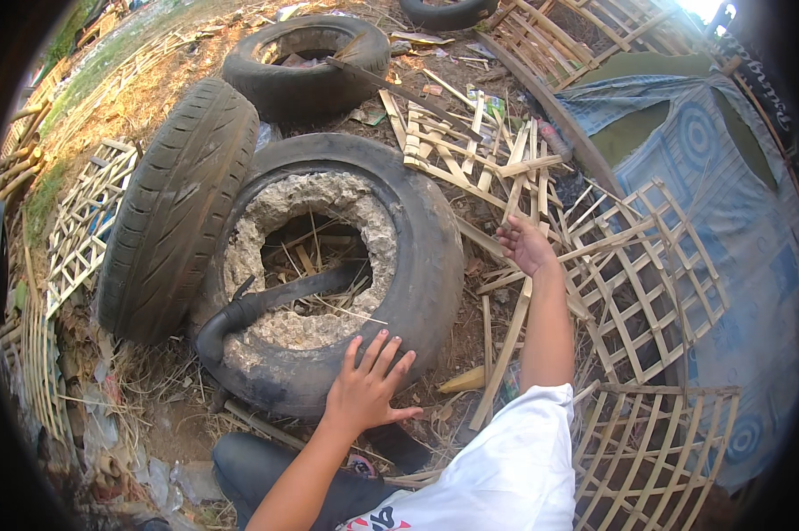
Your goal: The person uses a machete to whittle a thin piece of wood, shaving off small sections by hand while sitting on the ground.
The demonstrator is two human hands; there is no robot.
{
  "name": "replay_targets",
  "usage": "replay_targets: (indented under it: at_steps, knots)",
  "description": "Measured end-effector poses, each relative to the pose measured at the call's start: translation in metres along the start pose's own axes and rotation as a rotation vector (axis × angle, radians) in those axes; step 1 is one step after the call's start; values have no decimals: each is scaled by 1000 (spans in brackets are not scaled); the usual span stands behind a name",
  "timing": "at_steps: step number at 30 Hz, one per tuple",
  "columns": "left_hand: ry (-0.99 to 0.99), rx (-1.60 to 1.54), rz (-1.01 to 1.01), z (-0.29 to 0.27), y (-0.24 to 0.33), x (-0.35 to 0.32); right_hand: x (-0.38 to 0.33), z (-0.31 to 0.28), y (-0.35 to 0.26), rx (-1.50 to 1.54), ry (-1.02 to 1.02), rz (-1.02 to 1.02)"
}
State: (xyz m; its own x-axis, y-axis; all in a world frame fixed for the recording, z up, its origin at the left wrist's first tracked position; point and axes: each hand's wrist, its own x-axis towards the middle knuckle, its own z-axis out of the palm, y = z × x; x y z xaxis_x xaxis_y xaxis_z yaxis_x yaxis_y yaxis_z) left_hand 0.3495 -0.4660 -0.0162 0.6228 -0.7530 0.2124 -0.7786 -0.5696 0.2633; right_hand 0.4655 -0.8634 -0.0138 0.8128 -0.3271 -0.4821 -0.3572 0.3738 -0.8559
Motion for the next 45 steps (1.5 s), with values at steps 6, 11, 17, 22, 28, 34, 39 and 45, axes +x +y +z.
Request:
replay_targets:
  at_steps: [6,11,17,22,28,34,39,45]
  knots:
    - [139,-181,33,-6,3,-6,-157,76,68,282,-33,-161]
    - [495,-582,-160,-22,-5,-70,-276,145,148,217,-234,-190]
    - [817,-648,-422,-58,-22,-207,-375,211,220,103,-551,-195]
    - [1022,-586,-487,-111,-26,-302,-422,269,231,-83,-772,-251]
    - [1141,-335,-433,-172,-13,-374,-462,287,249,-176,-952,-245]
    - [1077,-204,-521,-194,-7,-397,-475,310,264,-320,-1085,-255]
    - [971,59,-506,-214,-3,-417,-462,321,266,-553,-1259,-376]
    - [816,397,-716,-266,-24,-480,-447,338,238,-825,-1439,-282]
